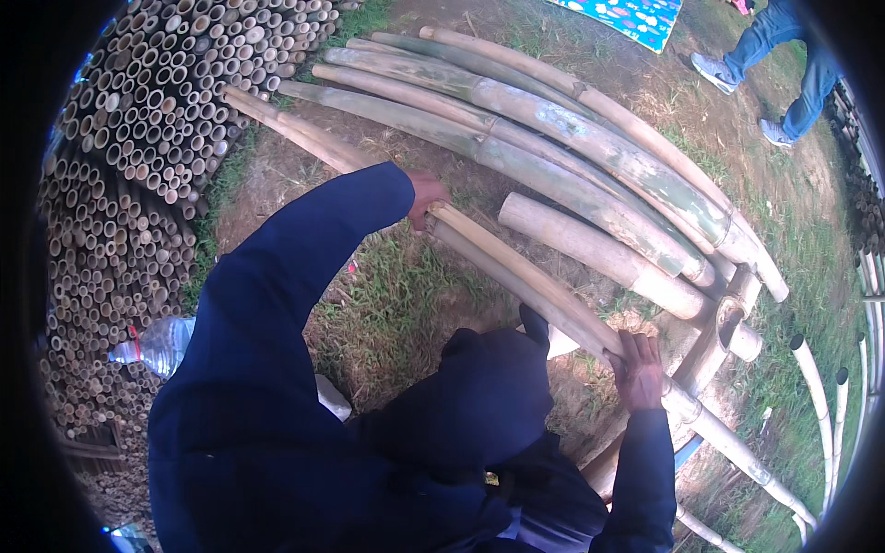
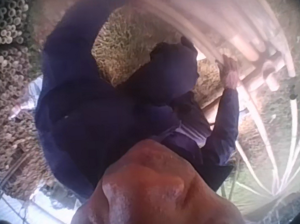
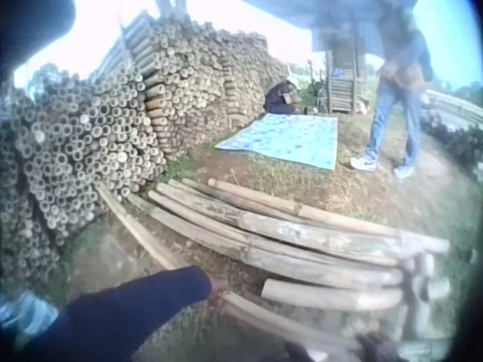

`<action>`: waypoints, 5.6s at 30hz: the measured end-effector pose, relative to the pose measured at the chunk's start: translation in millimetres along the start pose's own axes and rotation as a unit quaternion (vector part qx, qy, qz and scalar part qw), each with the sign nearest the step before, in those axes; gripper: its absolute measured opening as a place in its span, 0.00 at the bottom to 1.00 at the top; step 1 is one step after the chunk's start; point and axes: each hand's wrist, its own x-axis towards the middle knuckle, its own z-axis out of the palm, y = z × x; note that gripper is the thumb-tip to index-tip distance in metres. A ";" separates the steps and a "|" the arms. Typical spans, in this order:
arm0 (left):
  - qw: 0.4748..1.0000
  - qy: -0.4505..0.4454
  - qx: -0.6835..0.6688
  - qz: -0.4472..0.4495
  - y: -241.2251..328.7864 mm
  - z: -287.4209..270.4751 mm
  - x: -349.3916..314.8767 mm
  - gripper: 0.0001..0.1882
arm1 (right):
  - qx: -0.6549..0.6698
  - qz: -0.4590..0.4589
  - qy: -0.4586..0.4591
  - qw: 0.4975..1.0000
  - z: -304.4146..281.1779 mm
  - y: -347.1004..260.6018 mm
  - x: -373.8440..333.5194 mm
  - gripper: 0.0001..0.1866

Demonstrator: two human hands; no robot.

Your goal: The person uses a hand saw to cut bamboo poles into shorter sections. They repeatedly position each pole on a makeshift support, saw through it, and set the cut pieces aside. The task continues with multiple bamboo poles processed one at a time.

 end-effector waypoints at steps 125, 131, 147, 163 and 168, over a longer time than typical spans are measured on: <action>0.994 0.091 0.059 0.031 328.0 12.2 130.2 0.32 | 0.314 0.410 0.290 0.806 -37.9 -103.9 -214.9 0.09; 0.994 0.087 0.052 0.026 332.2 14.0 121.8 0.34 | 0.347 0.419 0.290 0.787 -51.2 -172.2 -282.6 0.21; 0.992 0.105 0.045 0.045 327.6 18.1 125.9 0.28 | 0.344 0.440 0.262 0.787 -51.4 -159.3 -276.5 0.17; 0.974 0.192 -0.006 0.123 328.0 1.7 122.9 0.53 | 0.352 0.411 0.323 0.777 -30.9 -74.8 -197.3 0.07; 0.993 0.112 0.045 0.015 350.7 26.9 129.9 0.42 | 0.360 0.427 0.305 0.772 -28.4 -73.8 -200.6 0.11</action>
